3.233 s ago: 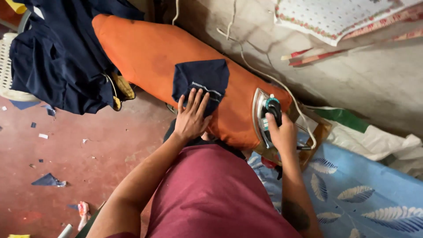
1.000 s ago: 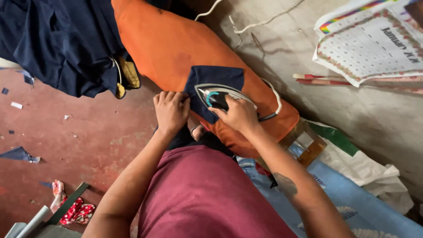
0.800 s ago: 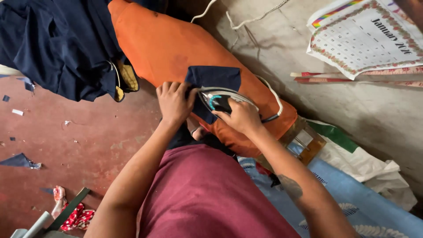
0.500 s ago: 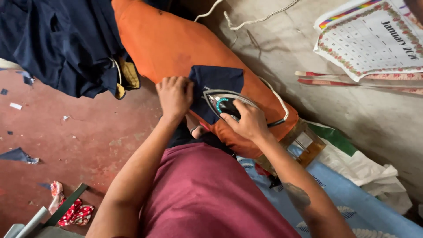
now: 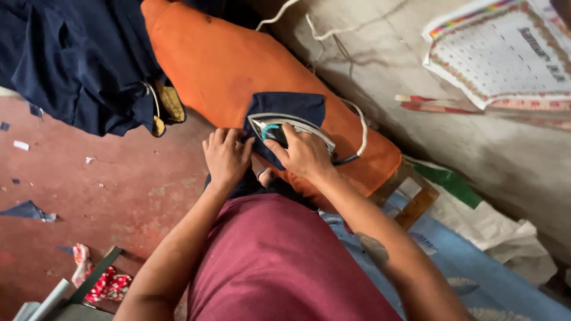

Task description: Ironing small blue fabric pieces on an orange ironing board using an electric iron.

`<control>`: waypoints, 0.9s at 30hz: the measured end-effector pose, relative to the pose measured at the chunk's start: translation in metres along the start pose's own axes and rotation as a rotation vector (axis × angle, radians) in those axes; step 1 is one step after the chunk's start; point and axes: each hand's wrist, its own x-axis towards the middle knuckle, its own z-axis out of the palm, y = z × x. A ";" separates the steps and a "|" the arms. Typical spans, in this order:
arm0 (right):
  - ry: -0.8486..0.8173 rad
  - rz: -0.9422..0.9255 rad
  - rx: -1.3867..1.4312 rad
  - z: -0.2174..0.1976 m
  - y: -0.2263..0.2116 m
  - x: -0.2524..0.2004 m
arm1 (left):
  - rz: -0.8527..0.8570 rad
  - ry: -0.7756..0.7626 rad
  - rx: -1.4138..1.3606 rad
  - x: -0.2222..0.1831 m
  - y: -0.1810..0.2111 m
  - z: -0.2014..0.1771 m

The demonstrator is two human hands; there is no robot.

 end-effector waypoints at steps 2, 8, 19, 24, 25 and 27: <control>0.022 -0.020 0.002 -0.001 0.005 -0.005 | -0.008 -0.009 -0.002 -0.005 -0.004 0.005; -0.137 0.087 -0.004 0.013 0.052 -0.021 | -0.167 -0.083 -0.154 -0.009 -0.018 0.014; 0.031 -0.035 0.046 0.015 -0.008 0.020 | -0.156 0.092 -0.194 0.008 -0.004 -0.009; 0.058 0.018 0.070 -0.001 0.026 -0.034 | -0.206 0.060 -0.160 0.029 0.028 -0.006; 0.062 0.044 0.048 -0.003 0.035 -0.045 | -0.256 -0.048 -0.153 0.032 0.038 -0.007; 0.067 0.066 0.046 0.005 0.071 -0.062 | -0.329 -0.160 -0.126 0.037 0.044 -0.009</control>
